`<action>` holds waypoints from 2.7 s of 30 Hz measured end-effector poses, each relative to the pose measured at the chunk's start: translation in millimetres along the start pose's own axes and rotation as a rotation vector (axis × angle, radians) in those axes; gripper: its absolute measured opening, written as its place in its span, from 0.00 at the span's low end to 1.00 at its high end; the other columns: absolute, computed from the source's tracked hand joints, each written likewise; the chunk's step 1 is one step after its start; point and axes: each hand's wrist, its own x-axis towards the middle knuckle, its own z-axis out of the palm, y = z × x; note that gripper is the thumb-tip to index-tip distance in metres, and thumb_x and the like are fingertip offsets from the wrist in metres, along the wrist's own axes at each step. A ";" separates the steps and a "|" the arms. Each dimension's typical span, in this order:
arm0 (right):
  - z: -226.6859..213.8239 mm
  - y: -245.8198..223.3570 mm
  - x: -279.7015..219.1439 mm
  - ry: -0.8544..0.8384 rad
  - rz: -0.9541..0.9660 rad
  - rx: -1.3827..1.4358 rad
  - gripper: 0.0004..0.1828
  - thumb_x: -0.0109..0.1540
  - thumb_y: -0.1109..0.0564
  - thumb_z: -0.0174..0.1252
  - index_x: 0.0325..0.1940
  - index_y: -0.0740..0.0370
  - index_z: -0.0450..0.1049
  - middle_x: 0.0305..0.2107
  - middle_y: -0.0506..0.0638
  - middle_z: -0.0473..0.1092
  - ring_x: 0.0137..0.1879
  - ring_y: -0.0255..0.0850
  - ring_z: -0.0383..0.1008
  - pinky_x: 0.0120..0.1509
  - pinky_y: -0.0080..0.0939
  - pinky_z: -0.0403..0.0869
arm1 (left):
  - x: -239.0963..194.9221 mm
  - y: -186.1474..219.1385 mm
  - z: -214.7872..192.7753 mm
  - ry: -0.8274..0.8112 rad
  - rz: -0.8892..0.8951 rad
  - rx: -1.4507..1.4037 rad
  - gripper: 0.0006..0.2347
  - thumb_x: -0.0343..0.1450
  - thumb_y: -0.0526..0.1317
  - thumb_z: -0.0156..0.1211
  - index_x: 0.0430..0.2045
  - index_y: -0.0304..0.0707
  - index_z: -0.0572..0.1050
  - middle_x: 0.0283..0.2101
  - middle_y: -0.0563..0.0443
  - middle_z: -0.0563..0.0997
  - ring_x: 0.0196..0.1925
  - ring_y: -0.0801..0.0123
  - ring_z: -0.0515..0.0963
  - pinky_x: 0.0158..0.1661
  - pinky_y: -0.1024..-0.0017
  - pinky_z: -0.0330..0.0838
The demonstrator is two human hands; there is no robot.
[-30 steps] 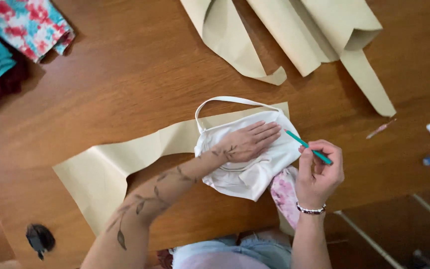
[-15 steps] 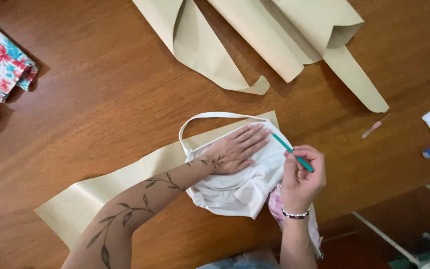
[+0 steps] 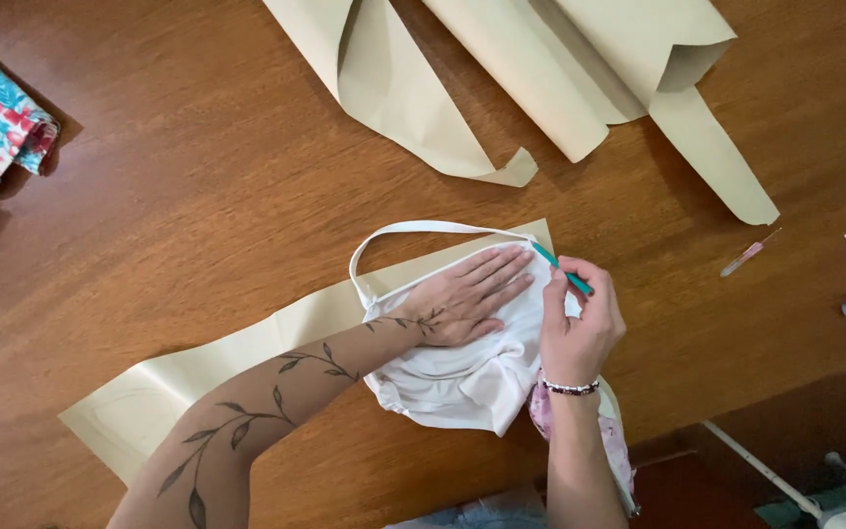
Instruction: The person places a white garment on a large sheet of beige paper and uses a green pencil to trace the outline of the garment onto the paper. The person adjusts the garment and the paper as needed to complete the tracing.
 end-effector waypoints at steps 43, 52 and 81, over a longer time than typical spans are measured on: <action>15.7 13.2 -3.5 0.003 -0.070 -0.090 0.06 0.63 0.70 0.57 0.42 0.64 0.73 0.37 0.54 0.73 0.43 0.48 0.78 0.42 0.39 0.81 | -0.9 -1.6 5.9 -0.021 -0.006 0.025 0.30 0.78 0.54 0.26 0.72 0.34 0.48 0.75 0.33 0.49 0.79 0.50 0.46 0.76 0.57 0.36; 16.8 10.0 -6.4 -0.005 -0.066 -0.087 0.05 0.64 0.68 0.58 0.43 0.63 0.74 0.37 0.53 0.73 0.44 0.48 0.78 0.42 0.39 0.80 | -2.7 -0.8 9.0 0.014 -0.006 -0.014 0.29 0.78 0.54 0.25 0.72 0.33 0.49 0.75 0.32 0.49 0.79 0.49 0.47 0.76 0.57 0.37; 27.5 -0.2 -9.5 -0.062 -0.177 0.019 0.05 0.63 0.71 0.58 0.40 0.67 0.74 0.37 0.58 0.74 0.46 0.52 0.79 0.42 0.39 0.80 | -5.1 -4.1 20.8 0.221 0.041 -0.073 0.26 0.76 0.53 0.38 0.55 0.23 0.68 0.63 0.27 0.68 0.70 0.43 0.63 0.75 0.52 0.44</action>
